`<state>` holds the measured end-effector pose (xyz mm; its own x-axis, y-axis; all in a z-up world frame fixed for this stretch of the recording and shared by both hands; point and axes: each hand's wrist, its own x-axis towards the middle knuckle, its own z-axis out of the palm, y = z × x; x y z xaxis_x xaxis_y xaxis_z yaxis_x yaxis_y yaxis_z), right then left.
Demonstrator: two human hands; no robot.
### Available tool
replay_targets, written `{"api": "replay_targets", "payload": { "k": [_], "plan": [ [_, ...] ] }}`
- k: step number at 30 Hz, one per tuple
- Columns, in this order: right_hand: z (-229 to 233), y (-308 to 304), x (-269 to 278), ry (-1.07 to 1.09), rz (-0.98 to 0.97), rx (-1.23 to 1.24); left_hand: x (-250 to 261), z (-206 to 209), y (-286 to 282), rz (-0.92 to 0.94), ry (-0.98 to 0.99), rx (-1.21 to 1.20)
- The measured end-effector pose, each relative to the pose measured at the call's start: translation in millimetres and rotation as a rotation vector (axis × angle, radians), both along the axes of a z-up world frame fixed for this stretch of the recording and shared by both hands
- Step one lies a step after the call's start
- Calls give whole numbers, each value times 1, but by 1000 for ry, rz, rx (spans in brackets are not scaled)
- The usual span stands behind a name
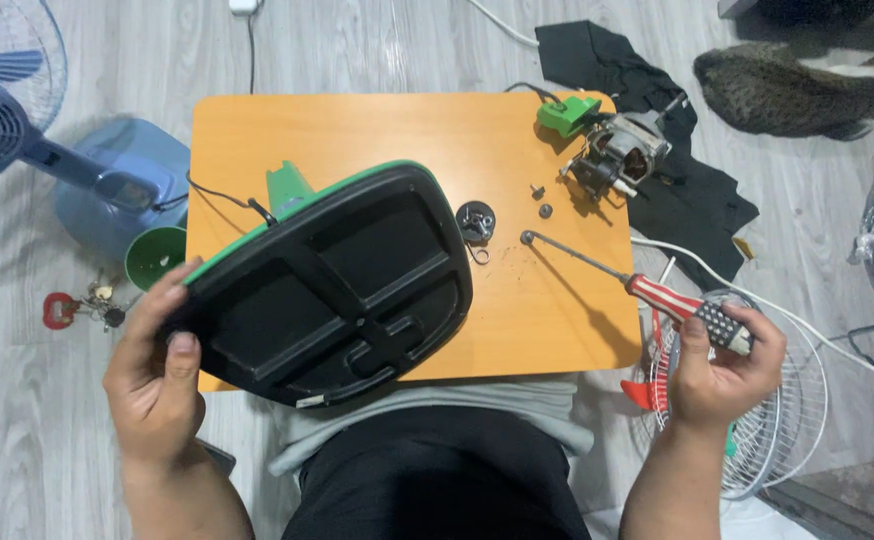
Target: Disassembling the base of a green appliance by removing screws and rubber feet with a screwdriver.
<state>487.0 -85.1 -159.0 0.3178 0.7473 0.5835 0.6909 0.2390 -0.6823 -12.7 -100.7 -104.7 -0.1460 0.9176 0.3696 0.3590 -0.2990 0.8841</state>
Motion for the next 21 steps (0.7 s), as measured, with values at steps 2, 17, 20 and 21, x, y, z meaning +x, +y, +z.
{"api": "replay_targets", "payload": {
  "k": [2, 17, 20, 21],
  "plan": [
    [2, -1, -1, -5, -3, -17, 10, 6, -1, -27, -34, 33],
    [15, -23, 49, 193, 200, 194, 118, 23, -5, 123, 319, 429],
    [22, -21, 56, 324, 233, 335, 151, 61, 27, -172, 194, 183],
    [25, -19, 55, 313, 234, 355, 156, 65, 35, -274, 135, 78]
  ]
}}
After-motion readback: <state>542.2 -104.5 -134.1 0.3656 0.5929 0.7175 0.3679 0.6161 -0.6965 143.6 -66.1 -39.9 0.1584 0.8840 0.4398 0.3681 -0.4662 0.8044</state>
